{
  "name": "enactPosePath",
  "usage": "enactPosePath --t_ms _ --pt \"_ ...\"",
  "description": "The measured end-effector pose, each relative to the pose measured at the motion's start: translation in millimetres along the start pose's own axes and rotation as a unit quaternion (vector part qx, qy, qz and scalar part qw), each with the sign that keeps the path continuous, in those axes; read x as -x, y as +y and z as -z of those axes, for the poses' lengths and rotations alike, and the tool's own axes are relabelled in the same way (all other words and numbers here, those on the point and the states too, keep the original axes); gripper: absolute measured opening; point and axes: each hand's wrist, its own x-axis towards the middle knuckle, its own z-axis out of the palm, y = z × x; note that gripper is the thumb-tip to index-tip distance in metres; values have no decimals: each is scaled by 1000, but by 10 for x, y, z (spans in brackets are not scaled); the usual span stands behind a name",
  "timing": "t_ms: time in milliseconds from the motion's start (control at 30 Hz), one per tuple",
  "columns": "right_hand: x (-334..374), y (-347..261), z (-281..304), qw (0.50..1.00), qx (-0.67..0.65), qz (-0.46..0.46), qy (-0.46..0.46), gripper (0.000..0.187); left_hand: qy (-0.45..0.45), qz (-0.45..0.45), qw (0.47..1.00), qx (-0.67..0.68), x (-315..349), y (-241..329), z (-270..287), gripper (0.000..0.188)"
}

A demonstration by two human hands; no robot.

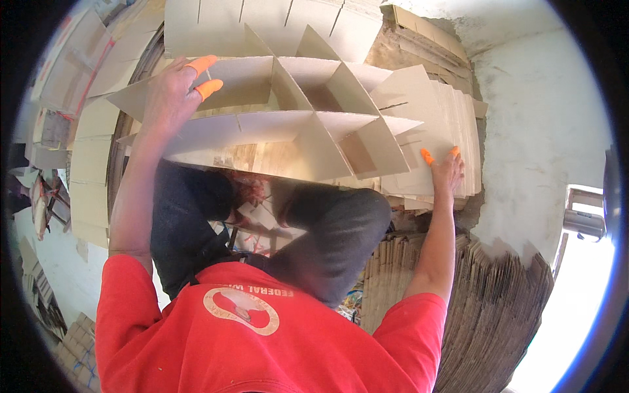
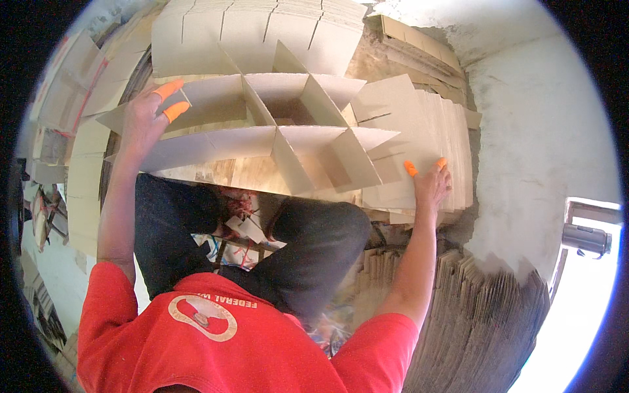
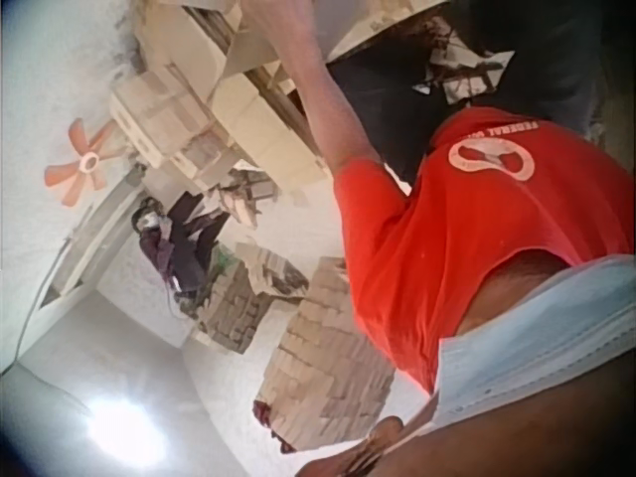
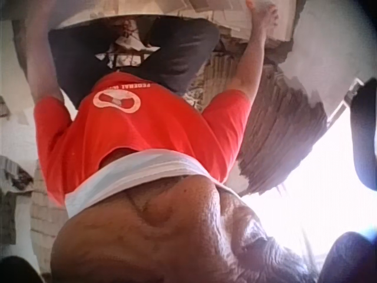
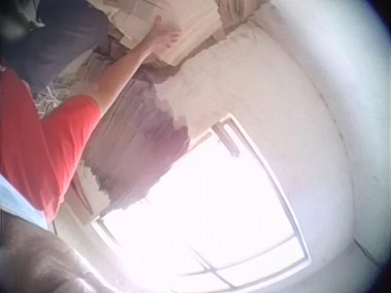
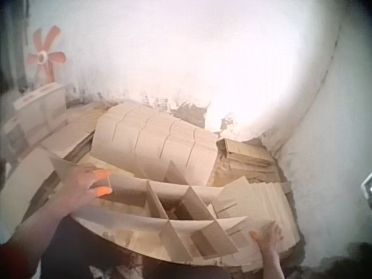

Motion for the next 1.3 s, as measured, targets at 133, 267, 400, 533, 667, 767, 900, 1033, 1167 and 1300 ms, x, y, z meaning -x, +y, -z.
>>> enactPosePath --t_ms 133,267,400,533,667,767,900,1033,1167,1300 --pt "-201 209 253 999 25 -16 21 80 -7 19 1000 12 18 -2 -6 35" --pt "-272 183 949 989 -38 -48 136 46 18 15 999 41 178 -120 -1 37" --pt "-245 -119 1843 949 -231 39 209 33 -81 -6 996 25 403 -94 115 43" --pt "290 -780 2622 828 -495 211 159 44 -83 -45 995 40 560 -75 -132 37" --pt "542 -1345 2591 834 -459 287 110 54 -70 -49 994 73 633 -87 -150 24" --pt "760 -1688 2613 819 -492 291 44 53 -29 -78 993 78 646 -140 -246 18" --pt "905 -1985 2648 793 -514 326 -35 50 -22 -78 993 83 634 -153 -295 13" --pt "974 -2166 2624 786 -502 351 -82 51 -26 -73 993 91 636 -164 -332 11" --pt "1001 -2335 2634 785 -485 367 -118 45 -49 -60 995 68 644 -175 -342 13" --pt "923 -2461 2654 765 -474 414 -139 13 -29 -66 995 74 618 -148 -306 5"
